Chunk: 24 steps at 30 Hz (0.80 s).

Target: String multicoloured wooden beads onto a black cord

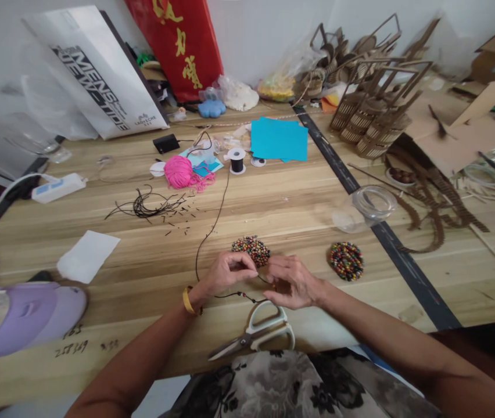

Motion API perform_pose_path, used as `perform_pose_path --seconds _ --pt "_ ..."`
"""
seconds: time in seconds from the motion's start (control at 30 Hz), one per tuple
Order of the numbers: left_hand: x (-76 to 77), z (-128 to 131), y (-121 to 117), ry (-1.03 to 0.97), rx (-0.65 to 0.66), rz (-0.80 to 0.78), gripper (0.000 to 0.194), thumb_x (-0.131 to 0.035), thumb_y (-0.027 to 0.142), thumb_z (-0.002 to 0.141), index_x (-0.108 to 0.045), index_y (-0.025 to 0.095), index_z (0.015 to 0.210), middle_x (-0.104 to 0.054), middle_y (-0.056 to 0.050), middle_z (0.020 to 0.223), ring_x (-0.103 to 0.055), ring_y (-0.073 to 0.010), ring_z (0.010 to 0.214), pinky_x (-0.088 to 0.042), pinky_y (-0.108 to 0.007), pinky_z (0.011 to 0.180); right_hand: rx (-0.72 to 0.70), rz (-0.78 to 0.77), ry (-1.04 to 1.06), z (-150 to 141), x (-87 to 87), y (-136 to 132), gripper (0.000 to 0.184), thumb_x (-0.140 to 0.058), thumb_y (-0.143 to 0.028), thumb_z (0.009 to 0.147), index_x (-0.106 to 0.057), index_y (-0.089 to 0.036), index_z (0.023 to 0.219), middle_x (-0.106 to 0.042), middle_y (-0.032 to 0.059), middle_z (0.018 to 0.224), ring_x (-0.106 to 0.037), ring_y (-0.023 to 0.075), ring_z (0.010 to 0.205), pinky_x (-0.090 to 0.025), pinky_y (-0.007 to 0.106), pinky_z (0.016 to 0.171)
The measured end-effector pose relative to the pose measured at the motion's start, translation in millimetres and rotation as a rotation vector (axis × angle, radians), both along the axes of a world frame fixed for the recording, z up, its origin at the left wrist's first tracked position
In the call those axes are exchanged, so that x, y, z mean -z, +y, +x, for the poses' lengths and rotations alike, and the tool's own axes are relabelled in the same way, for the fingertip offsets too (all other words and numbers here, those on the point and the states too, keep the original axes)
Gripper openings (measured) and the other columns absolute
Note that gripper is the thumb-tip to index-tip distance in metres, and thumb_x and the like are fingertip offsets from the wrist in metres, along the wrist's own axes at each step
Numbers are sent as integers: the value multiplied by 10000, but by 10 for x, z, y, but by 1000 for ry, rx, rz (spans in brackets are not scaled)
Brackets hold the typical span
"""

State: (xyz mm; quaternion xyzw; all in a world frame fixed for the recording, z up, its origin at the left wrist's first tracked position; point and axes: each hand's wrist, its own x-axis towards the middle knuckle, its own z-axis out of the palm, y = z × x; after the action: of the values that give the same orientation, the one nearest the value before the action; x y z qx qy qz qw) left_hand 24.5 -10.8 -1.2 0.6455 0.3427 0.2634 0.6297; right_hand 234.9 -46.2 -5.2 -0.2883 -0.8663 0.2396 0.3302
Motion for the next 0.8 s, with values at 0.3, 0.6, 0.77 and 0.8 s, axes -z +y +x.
perform_pose_path --seconds 0.3,0.6,0.77,0.8 --pt "12 2 -5 -18 3 24 254 -708 351 739 -648 106 708 -640 -58 727 -572 -129 678 -445 -239 656 85 -198 206 -89 85 -24 81 -566 -228 887 -573 -162 841 -551 7 685 -505 105 596 -422 208 547" --pt "-14 -4 1 23 -27 67 225 -699 320 741 -642 105 704 -636 -61 729 -574 -135 688 -452 -246 660 59 -284 193 -54 56 3 81 -576 -212 879 -623 -146 869 -613 44 756 -549 125 673 -447 223 577" --pt "-35 2 -20 61 -47 35 193 -699 292 738 -632 111 746 -621 -40 725 -558 -116 667 -451 -227 647 78 -319 235 -29 6 30 123 -555 -227 890 -628 -146 832 -613 51 737 -560 136 676 -457 252 607" --pt "-29 5 -26 62 -44 22 193 -706 286 730 -630 112 763 -621 -36 731 -557 -112 664 -452 -224 646 87 -336 258 -26 -8 33 135 -557 -241 889 -625 -147 821 -610 49 732 -557 135 668 -456 253 603"
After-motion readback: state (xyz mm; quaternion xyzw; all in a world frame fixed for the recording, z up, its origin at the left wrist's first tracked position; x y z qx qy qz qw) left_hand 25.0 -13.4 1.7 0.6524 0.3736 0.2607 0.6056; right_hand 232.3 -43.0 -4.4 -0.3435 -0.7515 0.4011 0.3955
